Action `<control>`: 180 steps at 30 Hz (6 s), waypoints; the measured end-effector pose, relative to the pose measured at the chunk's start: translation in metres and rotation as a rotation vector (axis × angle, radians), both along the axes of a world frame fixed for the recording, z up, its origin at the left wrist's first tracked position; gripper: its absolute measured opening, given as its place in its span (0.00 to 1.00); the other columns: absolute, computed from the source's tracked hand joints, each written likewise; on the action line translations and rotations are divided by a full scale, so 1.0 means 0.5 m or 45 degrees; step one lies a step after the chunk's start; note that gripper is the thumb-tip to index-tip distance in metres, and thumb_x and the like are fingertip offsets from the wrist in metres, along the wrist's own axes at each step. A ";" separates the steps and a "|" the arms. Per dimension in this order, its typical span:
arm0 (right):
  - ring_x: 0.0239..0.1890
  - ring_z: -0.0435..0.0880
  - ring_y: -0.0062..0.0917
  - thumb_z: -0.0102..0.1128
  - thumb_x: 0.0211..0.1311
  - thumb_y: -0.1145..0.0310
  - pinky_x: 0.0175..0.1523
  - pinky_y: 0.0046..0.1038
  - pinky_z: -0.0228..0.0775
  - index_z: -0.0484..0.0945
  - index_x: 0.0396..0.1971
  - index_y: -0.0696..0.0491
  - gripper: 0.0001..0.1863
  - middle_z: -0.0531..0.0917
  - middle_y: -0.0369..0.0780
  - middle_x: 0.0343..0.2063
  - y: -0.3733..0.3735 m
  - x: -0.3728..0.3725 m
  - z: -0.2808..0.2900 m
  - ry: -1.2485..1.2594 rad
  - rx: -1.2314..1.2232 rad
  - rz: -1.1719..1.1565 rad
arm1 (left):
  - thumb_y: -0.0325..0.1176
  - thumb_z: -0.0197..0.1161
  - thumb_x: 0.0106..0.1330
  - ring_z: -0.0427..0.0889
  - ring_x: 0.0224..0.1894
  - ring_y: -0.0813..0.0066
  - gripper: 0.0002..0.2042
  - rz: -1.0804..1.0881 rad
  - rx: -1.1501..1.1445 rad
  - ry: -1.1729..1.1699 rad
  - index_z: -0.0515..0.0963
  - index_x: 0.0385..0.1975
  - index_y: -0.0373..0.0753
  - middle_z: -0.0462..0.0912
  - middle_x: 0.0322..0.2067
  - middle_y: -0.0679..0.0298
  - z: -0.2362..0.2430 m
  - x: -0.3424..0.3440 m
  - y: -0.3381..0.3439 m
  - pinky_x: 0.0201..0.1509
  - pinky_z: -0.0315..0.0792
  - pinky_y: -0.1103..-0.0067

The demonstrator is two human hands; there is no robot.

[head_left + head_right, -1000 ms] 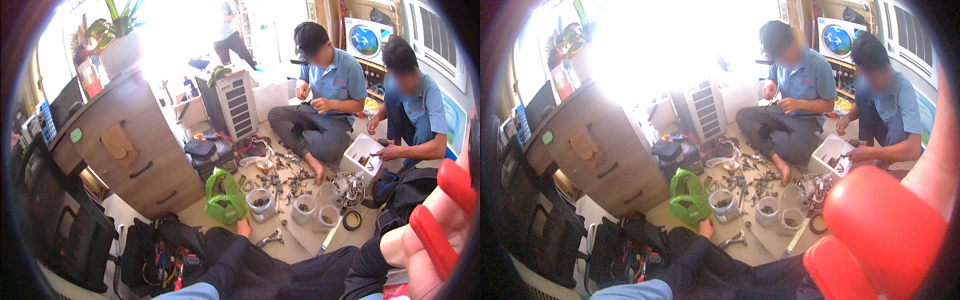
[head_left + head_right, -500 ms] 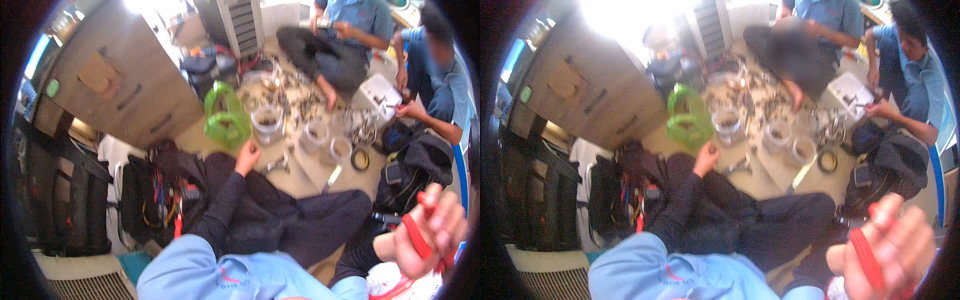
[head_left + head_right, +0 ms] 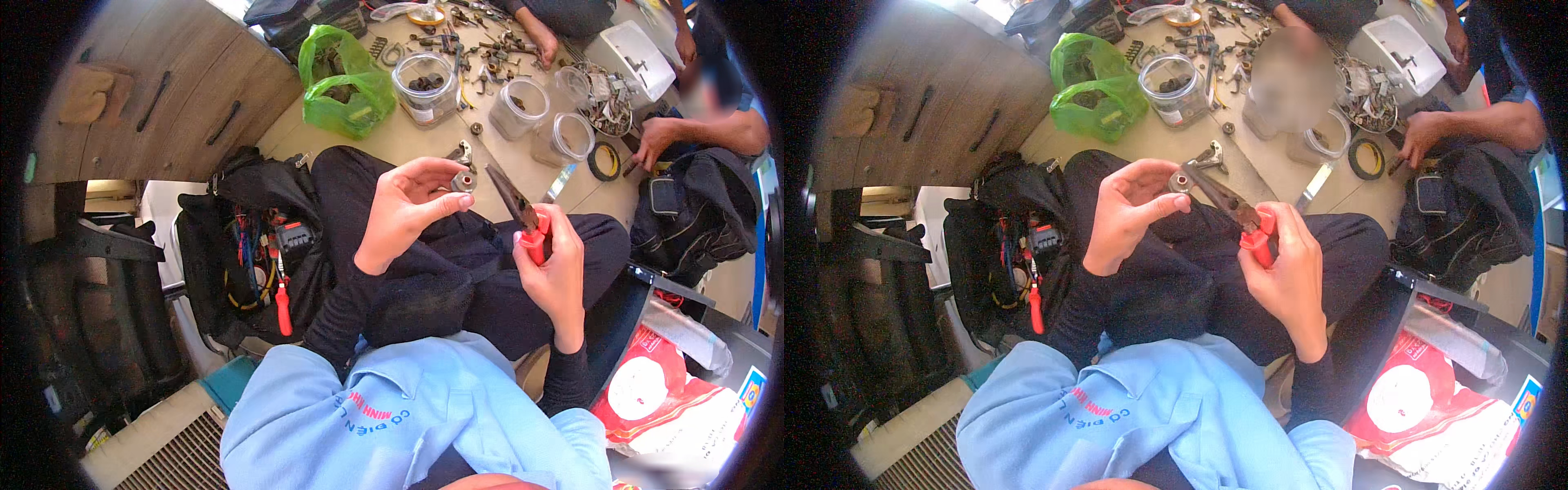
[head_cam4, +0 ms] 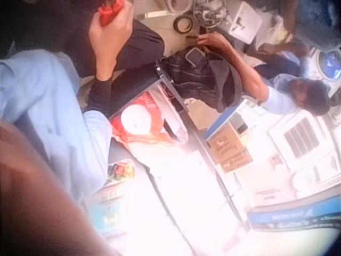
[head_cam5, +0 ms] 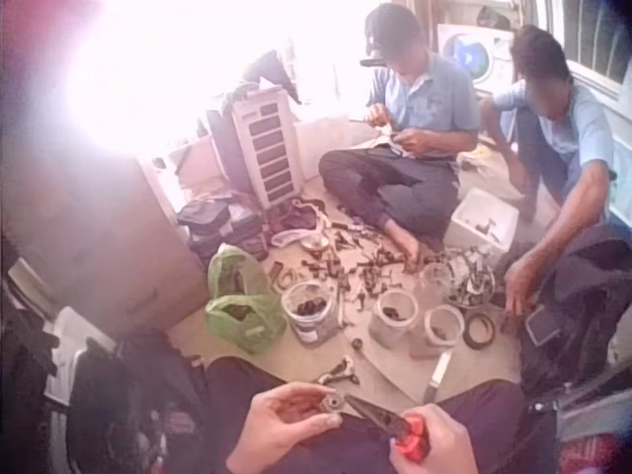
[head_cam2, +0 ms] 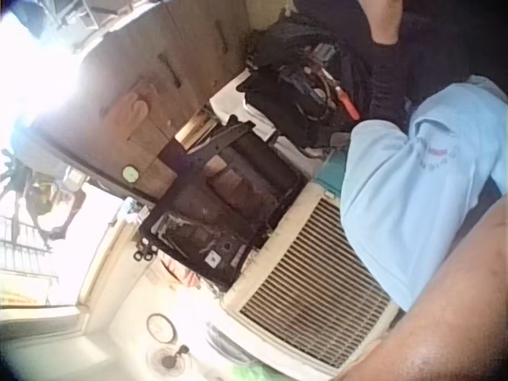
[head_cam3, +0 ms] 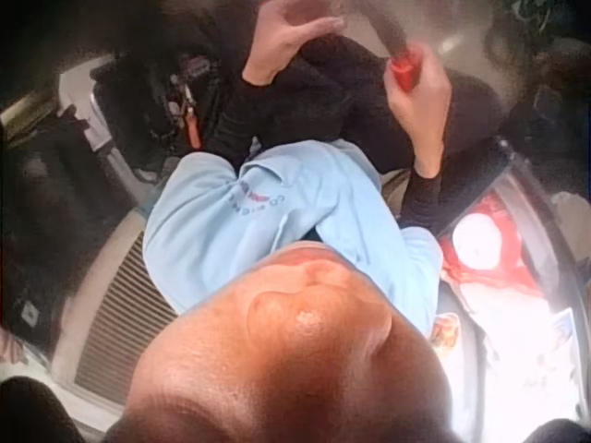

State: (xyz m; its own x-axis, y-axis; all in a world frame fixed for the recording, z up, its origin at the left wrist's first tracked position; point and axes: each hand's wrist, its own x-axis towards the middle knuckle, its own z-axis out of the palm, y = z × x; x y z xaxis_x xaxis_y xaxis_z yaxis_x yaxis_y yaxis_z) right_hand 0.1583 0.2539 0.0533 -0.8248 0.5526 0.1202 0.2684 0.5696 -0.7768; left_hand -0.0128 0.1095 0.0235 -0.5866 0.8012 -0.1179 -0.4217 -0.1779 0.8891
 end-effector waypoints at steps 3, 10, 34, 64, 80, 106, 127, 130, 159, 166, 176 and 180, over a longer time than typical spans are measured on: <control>0.38 0.81 0.46 0.64 0.46 0.77 0.43 0.35 0.73 0.74 0.40 0.59 0.18 0.79 0.48 0.34 0.008 -0.004 0.007 0.052 0.104 0.056 | 0.16 0.69 0.56 0.83 0.44 0.72 0.19 0.050 0.068 0.081 0.76 0.48 0.26 0.82 0.45 0.54 0.013 0.015 0.003 0.51 0.79 0.76; 0.30 0.78 0.40 0.60 0.43 0.78 0.39 0.29 0.70 0.73 0.36 0.58 0.16 0.76 0.44 0.28 0.028 0.023 0.012 0.144 -0.029 -0.126 | 0.14 0.67 0.56 0.82 0.48 0.69 0.18 0.053 0.052 0.270 0.75 0.48 0.25 0.81 0.45 0.53 0.042 0.016 0.000 0.54 0.78 0.75; 0.33 0.79 0.24 0.78 0.46 0.65 0.42 0.27 0.72 0.74 0.38 0.56 0.23 0.79 0.39 0.29 0.037 -0.122 -0.235 0.313 -0.357 0.191 | 0.38 0.48 0.77 0.82 0.50 0.63 0.13 -0.111 -0.086 -0.529 0.67 0.52 0.37 0.78 0.46 0.56 -0.190 -0.013 0.044 0.50 0.79 0.68; 0.27 0.76 0.17 0.69 0.56 0.74 0.31 0.21 0.68 0.67 0.31 0.50 0.15 0.82 0.37 0.35 0.086 -0.116 -0.264 0.542 -1.138 -0.519 | 0.33 0.61 0.69 0.64 0.16 0.83 0.11 0.498 -0.575 1.045 0.74 0.46 0.35 0.69 0.13 0.65 -0.235 -0.234 0.135 0.20 0.57 0.78; 0.29 0.81 0.39 0.70 0.52 0.59 0.40 0.38 0.72 0.75 0.29 0.56 0.17 0.81 0.43 0.24 0.864 -0.141 -0.113 0.660 0.703 -1.297 | 0.30 0.60 0.68 0.68 0.17 0.86 0.06 0.293 -0.565 0.648 0.74 0.38 0.35 0.72 0.18 0.70 -0.371 -0.186 0.102 0.19 0.60 0.84; 0.26 0.75 0.21 0.51 0.50 0.83 0.26 0.21 0.65 0.66 0.29 0.52 0.10 0.77 0.40 0.30 0.368 -0.135 -0.262 0.998 -0.806 -0.476 | 0.37 0.65 0.49 0.74 0.21 0.70 0.12 -0.266 0.339 2.249 0.79 0.30 0.38 0.77 0.21 0.63 0.338 0.105 0.211 0.25 0.68 0.75; 0.32 0.76 0.22 0.51 0.48 0.83 0.43 0.25 0.69 0.68 0.27 0.55 0.07 0.78 0.38 0.27 0.552 -0.245 -0.160 1.191 -0.591 -0.390 | 0.33 0.60 0.59 0.86 0.35 0.58 0.13 -0.181 -0.934 1.870 0.83 0.40 0.35 0.86 0.37 0.49 -0.347 -0.530 0.685 0.41 0.77 0.68; 0.32 0.76 0.22 0.51 0.48 0.83 0.43 0.25 0.69 0.67 0.27 0.55 0.08 0.78 0.38 0.27 0.561 -0.225 -0.159 1.067 -0.485 -0.377 | 0.30 0.60 0.55 0.83 0.42 0.49 0.15 -0.110 -1.065 1.995 0.83 0.42 0.38 0.84 0.37 0.46 -0.447 -0.563 0.702 0.49 0.75 0.62; 0.31 0.75 0.12 0.63 0.63 0.71 0.37 0.18 0.68 0.81 0.46 0.56 0.13 0.81 0.31 0.29 0.430 -0.208 -0.052 0.860 -0.957 0.259 | 0.21 0.63 0.65 0.82 0.38 0.74 0.10 -0.082 -0.100 0.877 0.78 0.44 0.28 0.83 0.38 0.59 0.124 -0.127 0.452 0.45 0.77 0.77; 0.40 0.80 0.16 0.68 0.58 0.72 0.47 0.21 0.71 0.81 0.45 0.56 0.15 0.84 0.36 0.39 0.354 -0.195 -0.035 0.935 -0.870 0.324 | 0.20 0.63 0.65 0.81 0.42 0.72 0.09 0.004 -0.008 0.955 0.77 0.44 0.27 0.82 0.42 0.56 0.138 -0.071 0.361 0.45 0.78 0.75; 0.30 0.73 0.11 0.72 0.53 0.72 0.38 0.18 0.66 0.81 0.43 0.54 0.16 0.77 0.29 0.28 0.321 -0.214 -0.064 0.807 -0.783 0.300 | 0.25 0.62 0.67 0.81 0.40 0.72 0.18 0.240 -0.244 0.810 0.70 0.55 0.30 0.82 0.43 0.54 0.060 -0.038 0.257 0.44 0.77 0.76; 0.29 0.71 0.09 0.72 0.53 0.73 0.34 0.16 0.63 0.79 0.42 0.54 0.16 0.74 0.27 0.26 0.314 -0.222 -0.083 0.824 -0.778 0.302 | 0.26 0.61 0.67 0.81 0.40 0.78 0.13 0.122 -0.686 0.965 0.75 0.50 0.31 0.82 0.42 0.61 0.009 -0.022 0.183 0.42 0.76 0.80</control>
